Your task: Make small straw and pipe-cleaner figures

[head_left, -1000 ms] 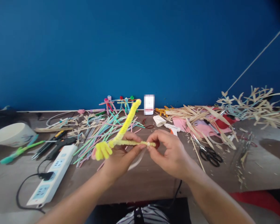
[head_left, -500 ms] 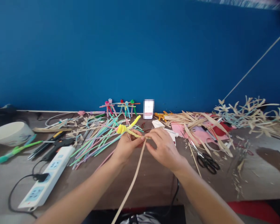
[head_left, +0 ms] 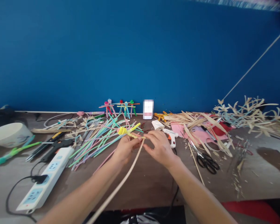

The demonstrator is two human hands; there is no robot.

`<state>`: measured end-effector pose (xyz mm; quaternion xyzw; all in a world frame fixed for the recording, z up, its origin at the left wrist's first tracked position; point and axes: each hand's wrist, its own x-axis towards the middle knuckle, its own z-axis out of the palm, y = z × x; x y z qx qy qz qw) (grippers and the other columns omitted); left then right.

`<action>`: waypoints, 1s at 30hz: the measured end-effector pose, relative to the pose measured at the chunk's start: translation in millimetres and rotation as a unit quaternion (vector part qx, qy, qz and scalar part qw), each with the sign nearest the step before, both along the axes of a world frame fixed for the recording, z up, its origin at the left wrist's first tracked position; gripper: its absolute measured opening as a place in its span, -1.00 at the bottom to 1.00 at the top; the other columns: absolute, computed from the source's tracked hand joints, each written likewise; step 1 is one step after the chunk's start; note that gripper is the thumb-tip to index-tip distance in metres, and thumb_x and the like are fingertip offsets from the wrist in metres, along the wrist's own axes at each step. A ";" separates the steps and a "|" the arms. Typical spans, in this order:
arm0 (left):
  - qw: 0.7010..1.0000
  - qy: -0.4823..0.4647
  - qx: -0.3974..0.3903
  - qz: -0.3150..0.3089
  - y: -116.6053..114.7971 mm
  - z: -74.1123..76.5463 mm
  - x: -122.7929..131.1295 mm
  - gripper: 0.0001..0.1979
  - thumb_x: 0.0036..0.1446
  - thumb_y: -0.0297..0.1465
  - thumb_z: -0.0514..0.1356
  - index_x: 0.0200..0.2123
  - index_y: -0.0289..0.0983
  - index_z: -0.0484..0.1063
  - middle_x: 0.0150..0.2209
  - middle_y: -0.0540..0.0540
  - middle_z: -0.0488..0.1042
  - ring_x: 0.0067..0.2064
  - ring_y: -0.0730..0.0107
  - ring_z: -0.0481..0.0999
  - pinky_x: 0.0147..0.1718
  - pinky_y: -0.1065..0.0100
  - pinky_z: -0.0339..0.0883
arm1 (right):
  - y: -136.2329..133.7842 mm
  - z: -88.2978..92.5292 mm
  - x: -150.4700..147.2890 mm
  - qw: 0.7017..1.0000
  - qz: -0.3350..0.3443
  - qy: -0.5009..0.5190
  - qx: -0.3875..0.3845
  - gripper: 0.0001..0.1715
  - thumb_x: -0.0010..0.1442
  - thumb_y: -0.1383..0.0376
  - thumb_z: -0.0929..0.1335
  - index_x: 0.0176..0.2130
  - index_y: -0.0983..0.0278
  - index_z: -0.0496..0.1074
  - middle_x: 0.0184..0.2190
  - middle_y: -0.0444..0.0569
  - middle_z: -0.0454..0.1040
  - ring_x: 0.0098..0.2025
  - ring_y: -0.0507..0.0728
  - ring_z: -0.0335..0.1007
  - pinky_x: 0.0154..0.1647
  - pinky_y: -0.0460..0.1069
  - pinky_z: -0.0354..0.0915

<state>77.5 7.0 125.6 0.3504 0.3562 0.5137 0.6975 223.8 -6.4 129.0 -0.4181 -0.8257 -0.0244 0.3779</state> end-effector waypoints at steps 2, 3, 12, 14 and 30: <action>1.000 0.001 -0.004 -0.001 0.8 -3.9 -0.2 -0.82 -0.27 -0.45 0.29 -0.52 -0.35 0.36 -0.53 0.00 0.42 -0.46 0.51 0.40 -0.43 0.45 0.27 | 1.2 -4.3 -0.2 1.000 -0.002 0.008 0.005 -0.75 0.06 0.31 0.27 -0.20 0.30 0.35 -0.30 0.02 0.37 -0.23 0.14 0.22 -0.22 0.06 0.16; 1.000 0.005 -0.003 -0.002 0.9 -5.3 -0.1 -0.82 -0.27 -0.44 0.29 -0.52 -0.35 0.36 -0.54 0.00 0.41 -0.48 0.51 0.39 -0.43 0.45 0.26 | 1.6 -6.2 -0.4 1.000 -0.003 0.014 0.009 -0.76 0.07 0.31 0.27 -0.21 0.30 0.36 -0.31 0.02 0.37 -0.24 0.13 0.23 -0.22 0.05 0.16; 0.995 0.049 0.070 0.051 -1.4 -15.4 4.7 -0.84 -0.24 -0.43 0.28 -0.51 -0.33 0.37 -0.55 0.01 0.41 -0.43 0.45 0.40 -0.34 0.36 0.28 | 1.9 -14.5 -8.7 0.996 -0.033 0.085 -0.001 -0.85 0.07 0.36 0.24 -0.34 0.29 0.39 -0.38 0.00 0.39 -0.27 0.11 0.25 -0.23 0.04 0.15; 0.992 0.062 0.093 0.060 -1.1 -18.8 4.6 -0.84 -0.22 -0.42 0.27 -0.50 -0.33 0.37 -0.55 0.00 0.41 -0.44 0.46 0.39 -0.35 0.36 0.27 | 2.4 -14.5 -12.1 0.990 -0.043 0.135 -0.024 -0.87 0.06 0.38 0.24 -0.40 0.29 0.37 -0.41 -0.02 0.38 -0.28 0.10 0.25 -0.22 0.02 0.16; 0.903 0.277 0.319 0.075 -9.5 -22.9 -11.5 -0.95 -0.14 -0.43 0.21 -0.49 -0.24 0.44 -0.44 -0.10 0.47 -0.31 0.32 0.43 -0.21 0.27 0.26 | 13.0 -7.3 -4.7 0.829 0.019 0.319 -0.459 -0.89 -0.14 0.34 0.26 -0.63 0.32 0.27 -0.74 -0.25 0.17 -0.65 -0.08 0.04 -0.60 -0.15 0.00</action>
